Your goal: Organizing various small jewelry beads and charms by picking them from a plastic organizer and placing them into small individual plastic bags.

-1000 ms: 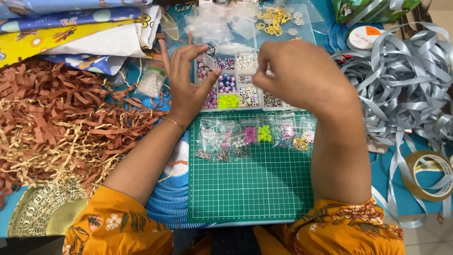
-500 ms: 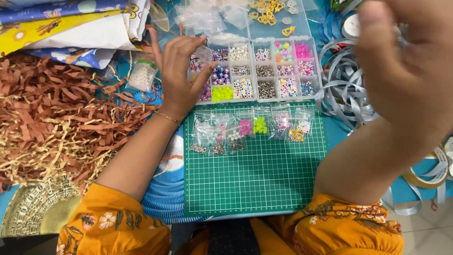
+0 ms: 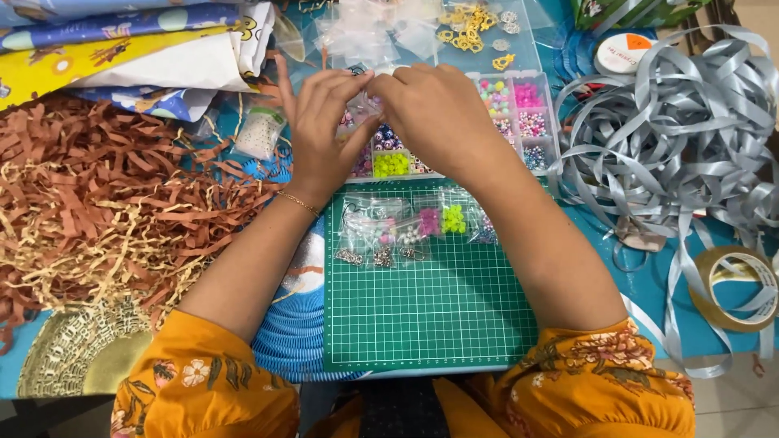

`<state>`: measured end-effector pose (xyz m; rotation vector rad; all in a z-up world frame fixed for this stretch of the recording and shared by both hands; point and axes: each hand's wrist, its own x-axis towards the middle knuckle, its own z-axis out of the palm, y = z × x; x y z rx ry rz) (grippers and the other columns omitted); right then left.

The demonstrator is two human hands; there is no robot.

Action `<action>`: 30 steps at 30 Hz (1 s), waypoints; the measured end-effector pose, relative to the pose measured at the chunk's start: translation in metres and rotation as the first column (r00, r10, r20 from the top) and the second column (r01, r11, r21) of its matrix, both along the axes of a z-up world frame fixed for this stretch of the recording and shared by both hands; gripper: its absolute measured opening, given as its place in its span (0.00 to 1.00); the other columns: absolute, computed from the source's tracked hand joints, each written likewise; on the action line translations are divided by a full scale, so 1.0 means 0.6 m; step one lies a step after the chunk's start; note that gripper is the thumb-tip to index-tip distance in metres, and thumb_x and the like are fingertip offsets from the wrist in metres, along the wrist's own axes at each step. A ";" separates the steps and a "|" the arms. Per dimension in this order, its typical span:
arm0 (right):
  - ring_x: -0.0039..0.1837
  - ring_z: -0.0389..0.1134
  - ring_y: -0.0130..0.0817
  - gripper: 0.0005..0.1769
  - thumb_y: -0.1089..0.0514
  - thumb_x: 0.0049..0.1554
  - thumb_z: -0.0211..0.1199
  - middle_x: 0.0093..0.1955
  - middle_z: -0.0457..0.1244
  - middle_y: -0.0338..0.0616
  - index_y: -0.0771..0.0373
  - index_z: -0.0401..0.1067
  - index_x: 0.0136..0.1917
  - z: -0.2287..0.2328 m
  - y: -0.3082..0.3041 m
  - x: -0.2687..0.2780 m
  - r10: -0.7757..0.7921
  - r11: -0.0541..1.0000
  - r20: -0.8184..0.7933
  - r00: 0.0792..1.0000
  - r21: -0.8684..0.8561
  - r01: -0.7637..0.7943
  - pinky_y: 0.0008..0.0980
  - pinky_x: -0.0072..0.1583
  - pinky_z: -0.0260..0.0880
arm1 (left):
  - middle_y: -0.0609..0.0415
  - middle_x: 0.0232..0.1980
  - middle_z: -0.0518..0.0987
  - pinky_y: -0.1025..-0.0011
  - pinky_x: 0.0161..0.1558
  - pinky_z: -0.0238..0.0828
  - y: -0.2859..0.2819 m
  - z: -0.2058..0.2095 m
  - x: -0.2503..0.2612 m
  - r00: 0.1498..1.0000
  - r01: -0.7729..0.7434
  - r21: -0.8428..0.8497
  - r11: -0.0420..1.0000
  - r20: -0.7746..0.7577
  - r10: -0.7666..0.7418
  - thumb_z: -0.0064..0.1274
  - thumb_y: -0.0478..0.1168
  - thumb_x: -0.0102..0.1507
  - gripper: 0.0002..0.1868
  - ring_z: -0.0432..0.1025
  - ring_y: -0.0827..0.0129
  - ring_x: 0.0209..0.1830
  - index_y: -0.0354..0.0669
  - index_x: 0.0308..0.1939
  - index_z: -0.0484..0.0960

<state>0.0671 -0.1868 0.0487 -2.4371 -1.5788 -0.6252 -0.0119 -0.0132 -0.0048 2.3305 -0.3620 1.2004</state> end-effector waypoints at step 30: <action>0.33 0.68 0.47 0.12 0.55 0.57 0.63 0.31 0.66 0.42 0.59 0.76 0.33 -0.102 0.070 -0.009 -0.024 0.985 -0.206 0.978 -0.170 -0.012 0.48 0.35 0.67 | 0.56 0.67 0.71 0.42 0.84 0.26 -0.005 -0.032 0.013 0.986 -0.165 -0.428 0.888 -0.093 0.139 0.43 0.59 0.73 0.26 0.64 0.61 0.74 0.51 0.68 0.69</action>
